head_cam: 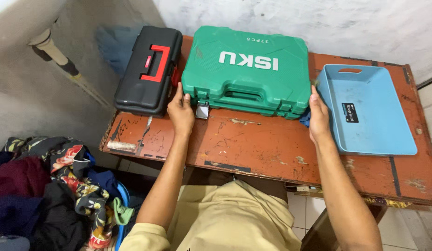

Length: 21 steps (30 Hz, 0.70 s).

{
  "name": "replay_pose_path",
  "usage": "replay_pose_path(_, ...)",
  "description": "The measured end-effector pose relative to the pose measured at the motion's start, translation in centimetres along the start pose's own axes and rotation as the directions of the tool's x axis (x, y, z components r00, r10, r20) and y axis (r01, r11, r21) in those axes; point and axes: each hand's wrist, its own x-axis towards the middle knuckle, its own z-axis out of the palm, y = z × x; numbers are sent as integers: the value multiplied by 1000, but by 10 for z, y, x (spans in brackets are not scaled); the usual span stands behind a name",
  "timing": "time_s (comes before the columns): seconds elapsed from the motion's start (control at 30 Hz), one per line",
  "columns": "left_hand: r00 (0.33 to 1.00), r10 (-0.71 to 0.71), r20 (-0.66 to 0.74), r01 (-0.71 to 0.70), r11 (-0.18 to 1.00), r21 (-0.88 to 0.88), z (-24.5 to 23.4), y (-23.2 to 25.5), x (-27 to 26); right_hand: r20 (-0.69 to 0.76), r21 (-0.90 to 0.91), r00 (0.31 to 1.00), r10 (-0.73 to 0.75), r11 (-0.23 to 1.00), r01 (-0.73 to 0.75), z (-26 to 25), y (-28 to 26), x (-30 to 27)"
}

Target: The person opens a green socket wrench set, wipes wrenches and sockets with a blue cloth, and removes some pieces. They then open a black toolbox, take out screwdrivers, pliers, scissors and small metal parts, wipe a screwdriver, and arrange the tools and parts on a blue tray and inside the toolbox lid.

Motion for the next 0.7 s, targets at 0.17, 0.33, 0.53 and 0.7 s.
replay_pose_path(0.17, 1000, 14, -2, -14, 998, 60, 0, -4, -5, 43, 85, 997, -65, 995, 61, 0, 9, -2)
replay_pose_path(0.33, 997, 68, 20, -70, 983, 167, -5, -2, -8, -45, -124, 999, 27, 992, -32, 7, -2, -6)
replay_pose_path(0.53, 975, 222, -25, -203, 928, 314, -24, 16, -34, -20, -773, 901, -433, 579, 261, 51, -49, -22)
replay_pose_path(0.7, 981, -109, 159, 14, 862, 507, -32, 18, -43, 376, -652, 742, -556, 410, 638, 123, -64, -29)
